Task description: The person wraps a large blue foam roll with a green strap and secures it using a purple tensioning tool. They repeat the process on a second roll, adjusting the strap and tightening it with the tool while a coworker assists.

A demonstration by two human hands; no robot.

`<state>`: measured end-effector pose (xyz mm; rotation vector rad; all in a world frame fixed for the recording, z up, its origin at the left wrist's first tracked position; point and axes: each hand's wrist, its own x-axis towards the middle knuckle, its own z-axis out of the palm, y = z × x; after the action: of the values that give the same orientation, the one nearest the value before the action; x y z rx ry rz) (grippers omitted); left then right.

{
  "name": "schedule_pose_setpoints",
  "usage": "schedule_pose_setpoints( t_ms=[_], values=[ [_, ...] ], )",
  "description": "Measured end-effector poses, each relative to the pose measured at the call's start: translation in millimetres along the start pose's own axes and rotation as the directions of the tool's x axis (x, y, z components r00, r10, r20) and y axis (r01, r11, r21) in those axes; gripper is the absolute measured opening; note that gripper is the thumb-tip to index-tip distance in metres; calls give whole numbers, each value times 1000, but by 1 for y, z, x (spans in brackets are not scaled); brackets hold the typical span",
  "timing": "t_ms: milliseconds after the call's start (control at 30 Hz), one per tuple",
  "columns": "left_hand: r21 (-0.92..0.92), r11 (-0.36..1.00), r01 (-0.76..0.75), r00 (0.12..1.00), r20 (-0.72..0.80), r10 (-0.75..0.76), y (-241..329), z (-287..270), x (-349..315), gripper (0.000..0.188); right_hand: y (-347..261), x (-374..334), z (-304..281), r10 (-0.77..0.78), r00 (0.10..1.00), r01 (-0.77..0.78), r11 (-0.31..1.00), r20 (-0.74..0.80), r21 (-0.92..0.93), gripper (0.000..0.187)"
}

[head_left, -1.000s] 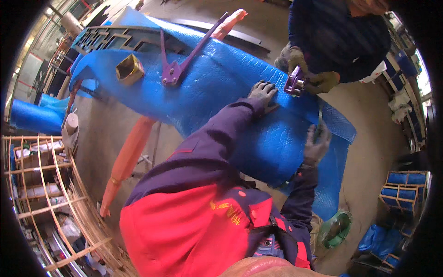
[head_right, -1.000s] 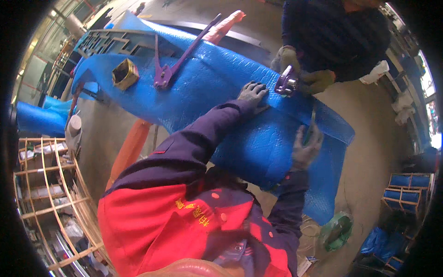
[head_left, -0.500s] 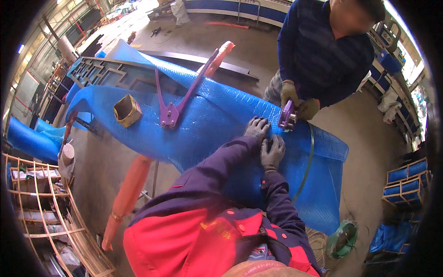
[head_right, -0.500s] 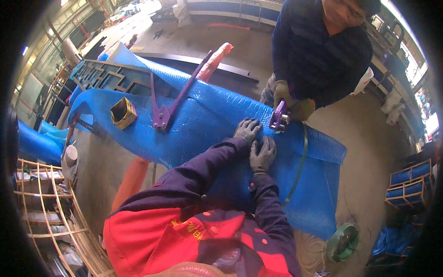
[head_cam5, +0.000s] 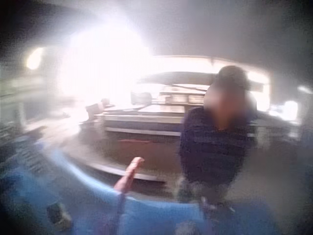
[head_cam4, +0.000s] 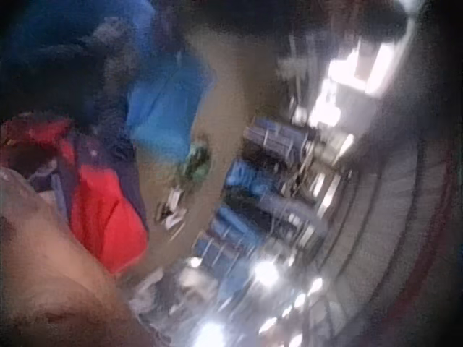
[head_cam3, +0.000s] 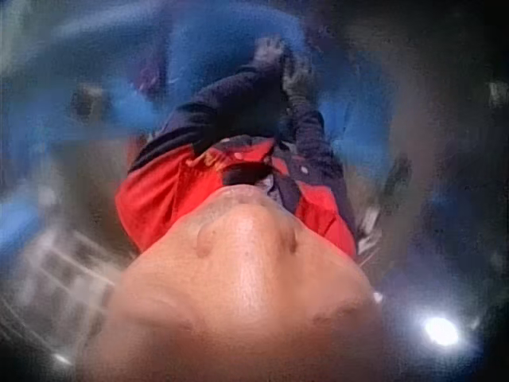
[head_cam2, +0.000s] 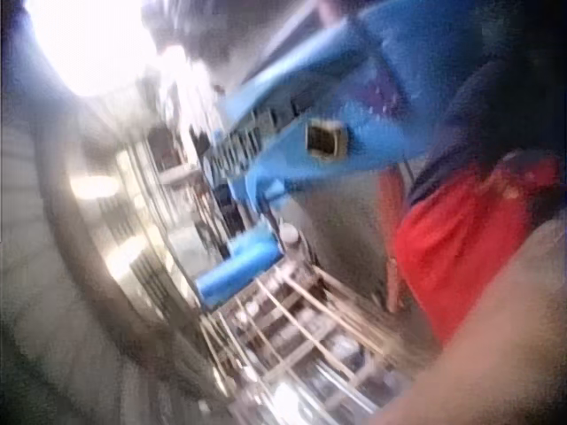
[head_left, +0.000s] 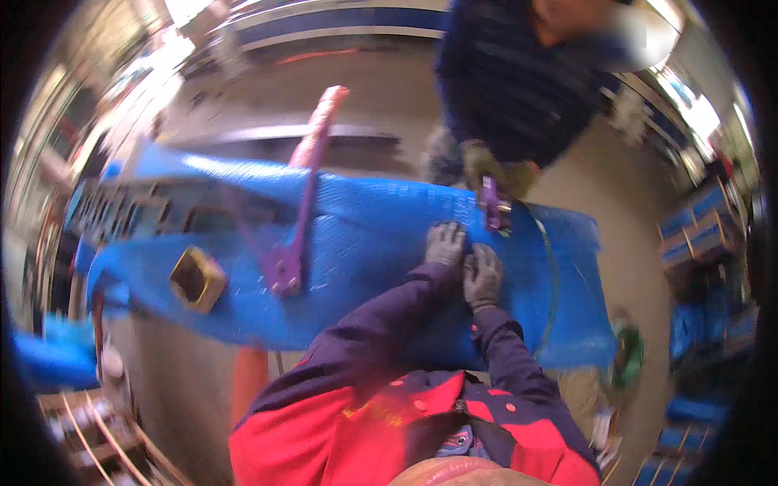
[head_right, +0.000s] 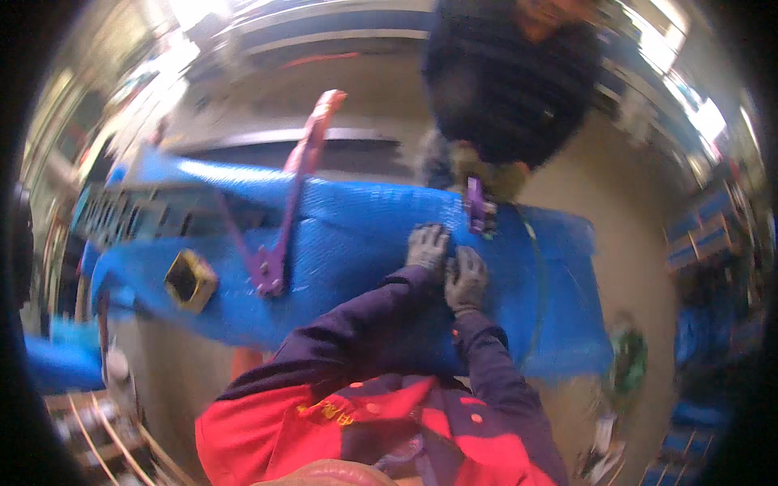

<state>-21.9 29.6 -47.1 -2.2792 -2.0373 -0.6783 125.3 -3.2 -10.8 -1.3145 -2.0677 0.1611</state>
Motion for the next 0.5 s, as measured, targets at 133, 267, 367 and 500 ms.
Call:
schedule_pose_setpoints(
  t_ms=[133,267,367,500],
  values=[
    [62,997,-36,996,78,31,-9,13,3,67,-3,-1,1,35,998,-40,996,-58,-85,42],
    [-17,998,-55,992,117,57,-7,0,-2,86,-8,-2,1,61,997,-63,998,-46,-28,43],
    [3,998,-57,987,152,56,-4,-12,0,88,-12,-2,0,97,994,-100,994,-51,-53,44],
    [37,999,-38,981,192,30,0,-21,2,86,-14,-2,-2,123,992,-124,988,-20,-89,47]
  ],
)
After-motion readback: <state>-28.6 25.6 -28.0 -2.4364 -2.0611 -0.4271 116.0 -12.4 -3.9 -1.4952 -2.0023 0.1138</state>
